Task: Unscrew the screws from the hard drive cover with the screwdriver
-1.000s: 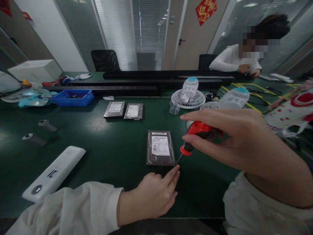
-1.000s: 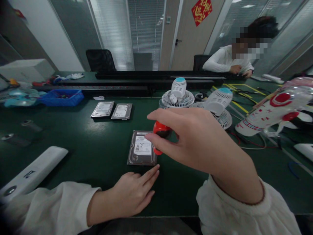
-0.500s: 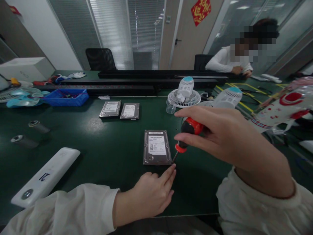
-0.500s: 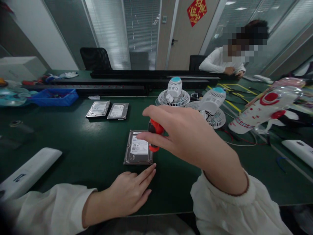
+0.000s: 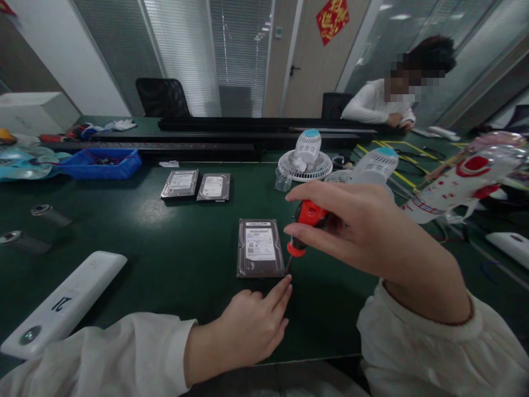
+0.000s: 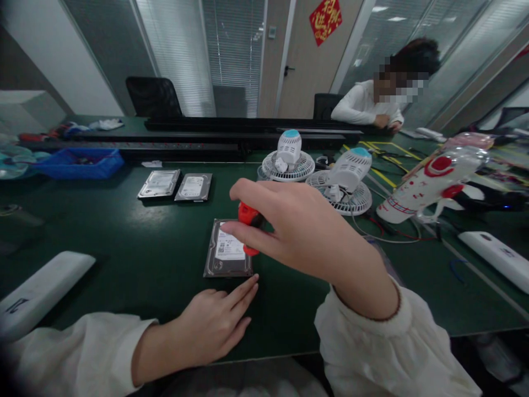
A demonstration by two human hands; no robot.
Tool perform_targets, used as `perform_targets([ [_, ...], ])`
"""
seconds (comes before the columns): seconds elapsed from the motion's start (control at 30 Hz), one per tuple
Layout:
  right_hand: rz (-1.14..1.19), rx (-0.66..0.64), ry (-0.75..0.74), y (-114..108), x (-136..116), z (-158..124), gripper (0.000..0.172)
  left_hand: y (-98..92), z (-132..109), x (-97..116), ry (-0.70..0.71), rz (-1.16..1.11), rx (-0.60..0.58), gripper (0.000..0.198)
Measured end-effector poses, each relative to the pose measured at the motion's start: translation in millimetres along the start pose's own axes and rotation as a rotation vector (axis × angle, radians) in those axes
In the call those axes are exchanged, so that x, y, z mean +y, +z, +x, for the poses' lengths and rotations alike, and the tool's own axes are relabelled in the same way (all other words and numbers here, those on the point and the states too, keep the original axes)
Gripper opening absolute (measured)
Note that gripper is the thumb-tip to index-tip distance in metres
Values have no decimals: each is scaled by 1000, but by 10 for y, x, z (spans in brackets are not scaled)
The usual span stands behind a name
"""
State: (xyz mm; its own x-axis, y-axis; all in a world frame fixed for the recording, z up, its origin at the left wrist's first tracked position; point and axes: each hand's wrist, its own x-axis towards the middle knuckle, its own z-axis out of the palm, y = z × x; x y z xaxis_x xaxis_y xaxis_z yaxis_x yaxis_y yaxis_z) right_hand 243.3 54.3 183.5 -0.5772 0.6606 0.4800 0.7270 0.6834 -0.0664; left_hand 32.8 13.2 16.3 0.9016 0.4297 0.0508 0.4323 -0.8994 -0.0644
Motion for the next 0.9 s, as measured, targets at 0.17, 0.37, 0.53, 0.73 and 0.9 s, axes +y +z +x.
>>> perform_targets([
  [0.17, 22, -37, -14, -16, 8, -9, 43, -32, 5, 4, 1, 7, -42, 60],
  [0.37, 16, 27, -20, -9, -39, -5, 34, -47, 22, 7, 3, 15, -42, 61],
  [0.53, -29, -3, 20, -27, -22, -17, 41, -59, 24, 6, 3, -4, -56, 61],
  [0.73, 61, 17, -25, -23, -24, 3, 37, -59, 15, 13, 0, -14, -59, 60],
  [0.9, -47, 40, 13, -23, -13, 7, 36, -34, 24, 9, 6, -4, -53, 61],
])
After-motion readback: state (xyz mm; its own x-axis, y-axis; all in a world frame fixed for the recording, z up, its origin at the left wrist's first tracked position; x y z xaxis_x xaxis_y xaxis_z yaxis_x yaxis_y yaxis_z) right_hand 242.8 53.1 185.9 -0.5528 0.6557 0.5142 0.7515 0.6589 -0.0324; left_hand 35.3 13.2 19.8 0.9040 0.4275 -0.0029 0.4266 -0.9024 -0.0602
